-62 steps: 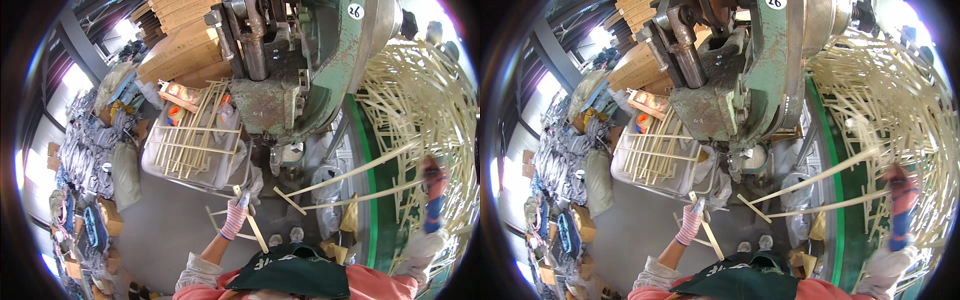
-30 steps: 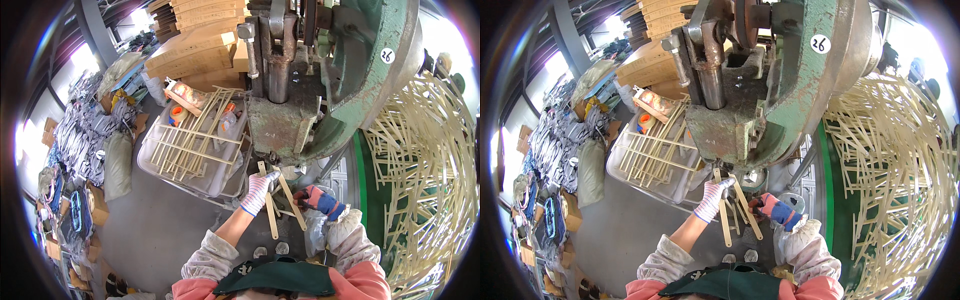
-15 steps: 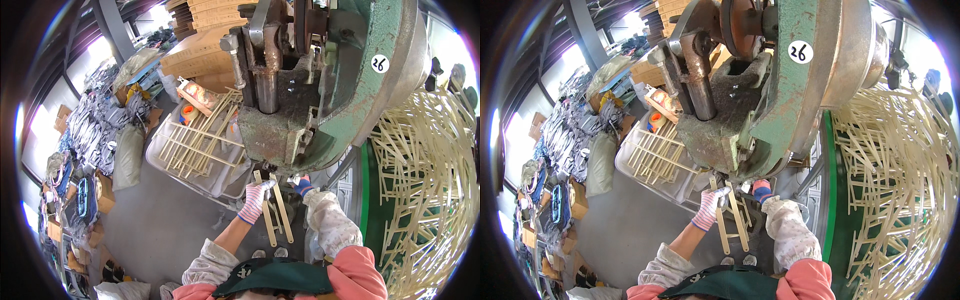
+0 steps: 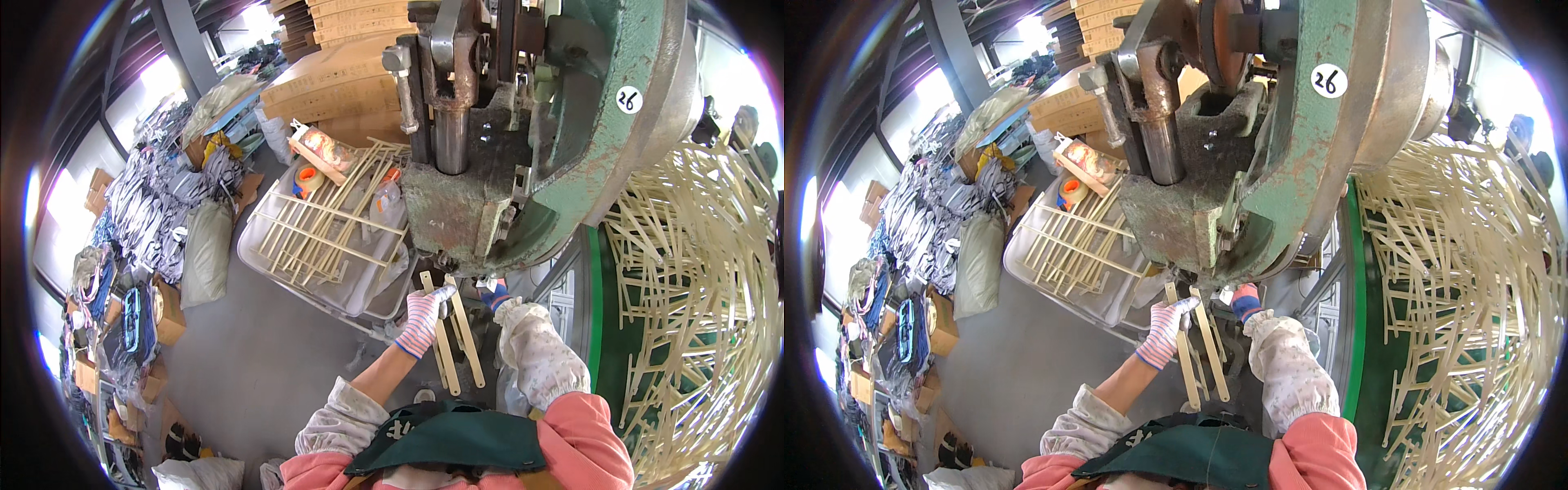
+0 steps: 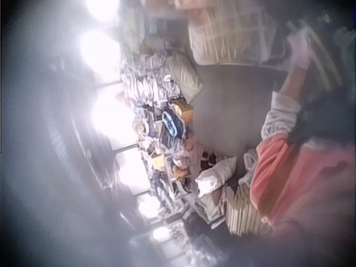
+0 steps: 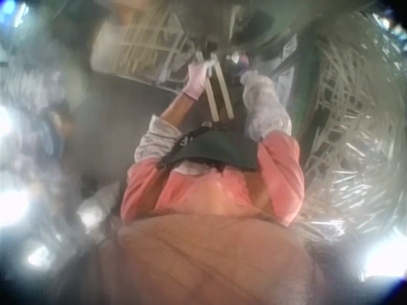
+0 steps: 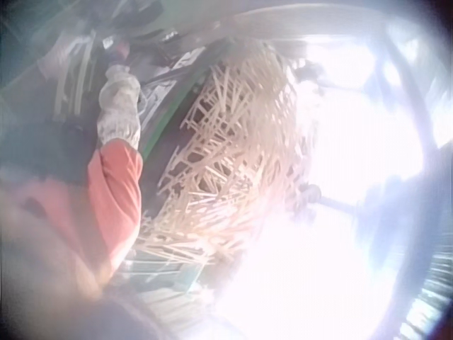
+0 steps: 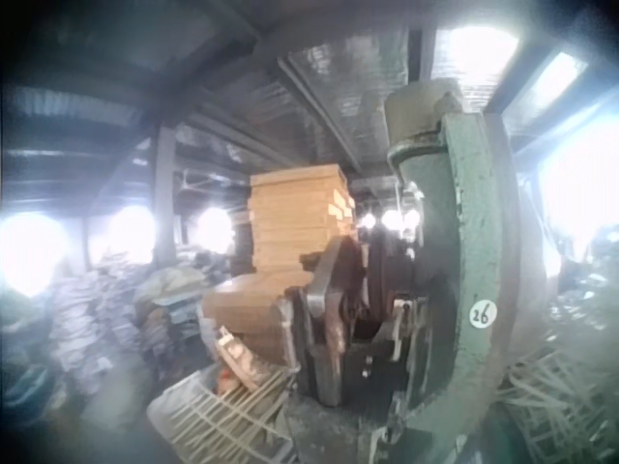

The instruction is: The person assembles small wooden frames by inserting pieces into a press machine, then places the finished frames onto a conveyor belt. The process is repeated multiple times with consistent handling of wooden components.

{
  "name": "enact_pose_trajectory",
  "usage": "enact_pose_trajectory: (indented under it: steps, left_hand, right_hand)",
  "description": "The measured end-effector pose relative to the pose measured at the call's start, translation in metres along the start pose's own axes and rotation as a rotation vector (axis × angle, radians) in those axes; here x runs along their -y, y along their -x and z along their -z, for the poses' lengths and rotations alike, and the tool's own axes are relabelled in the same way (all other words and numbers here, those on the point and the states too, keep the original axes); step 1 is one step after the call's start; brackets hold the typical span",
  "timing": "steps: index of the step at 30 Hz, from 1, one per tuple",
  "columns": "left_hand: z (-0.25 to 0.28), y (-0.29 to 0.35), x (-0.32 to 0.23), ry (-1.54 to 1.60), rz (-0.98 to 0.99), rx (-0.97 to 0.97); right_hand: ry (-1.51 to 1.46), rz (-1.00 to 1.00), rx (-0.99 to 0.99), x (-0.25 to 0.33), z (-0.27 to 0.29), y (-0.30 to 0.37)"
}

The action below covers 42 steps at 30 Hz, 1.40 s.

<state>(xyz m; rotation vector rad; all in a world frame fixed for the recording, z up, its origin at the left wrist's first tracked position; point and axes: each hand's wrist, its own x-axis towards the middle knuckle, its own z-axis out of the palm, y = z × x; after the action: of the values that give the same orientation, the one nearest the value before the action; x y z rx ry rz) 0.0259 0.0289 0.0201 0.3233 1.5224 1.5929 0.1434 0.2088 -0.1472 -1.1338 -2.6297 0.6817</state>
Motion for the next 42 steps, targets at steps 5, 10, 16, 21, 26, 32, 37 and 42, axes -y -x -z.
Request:
enact_pose_trajectory:
  steps: [5,10,16,21,26,32,37,42]
  left_hand:
    - [0.004,-0.002,-0.004,0.021,0.023,0.027]
    - [0.011,-0.004,-0.009,-0.055,0.011,0.126]
    - [0.013,-0.01,-0.006,-0.148,0.023,0.114]
    - [0.023,-0.011,0.001,-0.256,-0.03,0.194]
    - [0.039,-0.006,-0.001,0.016,-0.165,0.41]
    - [0.046,-0.008,-0.011,-0.09,-0.254,0.567]
    - [0.043,-0.014,-0.01,-0.12,-0.316,0.506]
    - [0.045,-0.015,-0.014,-0.14,-0.185,0.505]
  right_hand:
    - [-0.453,-0.034,-0.175,-0.003,-0.011,-0.004]
    - [-1.322,-0.058,-0.22,0.029,0.017,0.007]
    - [-1.141,-0.042,0.278,0.11,0.103,0.103]
    - [-0.761,0.017,-0.139,0.115,0.079,0.097]
    - [-0.665,-0.024,-0.183,0.079,0.025,0.033]
    - [-0.603,0.088,-0.186,0.106,0.045,0.023]
    - [-0.45,0.154,-0.309,0.114,0.05,0.02]
    - [-0.284,0.082,-0.277,0.091,0.039,0.049]
